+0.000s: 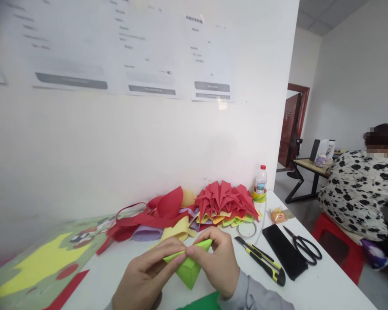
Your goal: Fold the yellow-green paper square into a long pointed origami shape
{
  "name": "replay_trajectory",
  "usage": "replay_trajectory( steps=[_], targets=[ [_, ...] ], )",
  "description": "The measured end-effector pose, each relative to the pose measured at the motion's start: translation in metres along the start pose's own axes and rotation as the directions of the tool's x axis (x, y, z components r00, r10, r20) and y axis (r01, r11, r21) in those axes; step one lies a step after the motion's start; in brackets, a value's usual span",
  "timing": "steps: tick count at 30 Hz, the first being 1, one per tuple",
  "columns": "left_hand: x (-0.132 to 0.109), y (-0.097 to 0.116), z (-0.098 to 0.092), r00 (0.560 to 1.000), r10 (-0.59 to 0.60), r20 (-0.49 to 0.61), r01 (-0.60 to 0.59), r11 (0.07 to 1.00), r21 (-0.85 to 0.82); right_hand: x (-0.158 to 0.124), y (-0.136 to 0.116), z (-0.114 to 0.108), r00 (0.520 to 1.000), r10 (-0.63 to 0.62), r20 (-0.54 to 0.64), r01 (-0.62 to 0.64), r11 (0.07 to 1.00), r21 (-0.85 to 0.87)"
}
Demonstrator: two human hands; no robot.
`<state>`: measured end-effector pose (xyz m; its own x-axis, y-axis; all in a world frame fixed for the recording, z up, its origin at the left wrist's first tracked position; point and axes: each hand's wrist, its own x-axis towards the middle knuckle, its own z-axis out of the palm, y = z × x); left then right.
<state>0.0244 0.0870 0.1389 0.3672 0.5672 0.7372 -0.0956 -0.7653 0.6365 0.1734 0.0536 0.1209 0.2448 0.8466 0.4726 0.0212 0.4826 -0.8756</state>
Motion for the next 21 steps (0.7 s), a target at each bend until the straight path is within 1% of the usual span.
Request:
replay_trajectory(
  steps=[3, 5, 6, 7, 8, 9, 11, 13, 18, 21],
  targets=[
    [0.016, 0.013, 0.002, 0.998, 0.016, -0.059, -0.019, 0.998, -0.056, 0.008, -0.011, 0.009, 0.994, 0.099, -0.038, -0.089, 0.976, 0.201],
    [0.025, 0.016, 0.003, 0.996, -0.030, -0.089, 0.019, 0.992, -0.124, 0.015, -0.020, 0.015, 0.994, 0.082, -0.068, -0.056, 0.945, 0.323],
    [0.029, 0.015, 0.003, 0.992, -0.066, -0.110, 0.048, 0.985, -0.163, 0.018, -0.024, 0.019, 0.994, 0.045, -0.099, -0.008, 0.941, 0.339],
    [0.031, 0.013, 0.003, 0.987, -0.111, -0.118, 0.083, 0.972, -0.221, 0.022, -0.028, 0.022, 0.995, 0.008, -0.098, 0.024, 0.945, 0.327],
    [0.032, 0.011, 0.003, 0.975, -0.163, -0.151, 0.116, 0.953, -0.280, 0.024, -0.030, 0.025, 0.994, -0.023, -0.110, 0.056, 0.950, 0.308],
    [0.033, 0.007, 0.003, 0.966, -0.206, -0.157, 0.150, 0.939, -0.309, 0.027, -0.032, 0.027, 0.991, -0.050, -0.120, 0.083, 0.953, 0.291],
    [0.032, 0.000, 0.000, 0.965, -0.210, -0.156, 0.154, 0.938, -0.309, 0.030, -0.031, 0.031, 0.990, -0.085, -0.114, 0.113, 0.957, 0.269],
    [0.031, -0.006, -0.004, 0.961, -0.194, -0.199, 0.134, 0.951, -0.278, 0.033, -0.025, 0.033, 0.990, -0.096, -0.105, 0.121, 0.958, 0.258],
    [0.028, -0.013, -0.013, 0.967, -0.208, -0.149, 0.177, 0.964, -0.199, 0.035, -0.011, 0.033, 0.979, -0.177, -0.103, 0.195, 0.957, 0.217],
    [0.028, -0.015, -0.012, 0.972, -0.191, -0.137, 0.164, 0.968, -0.190, 0.036, -0.007, 0.029, 0.968, -0.225, -0.111, 0.241, 0.957, 0.160]
  ],
)
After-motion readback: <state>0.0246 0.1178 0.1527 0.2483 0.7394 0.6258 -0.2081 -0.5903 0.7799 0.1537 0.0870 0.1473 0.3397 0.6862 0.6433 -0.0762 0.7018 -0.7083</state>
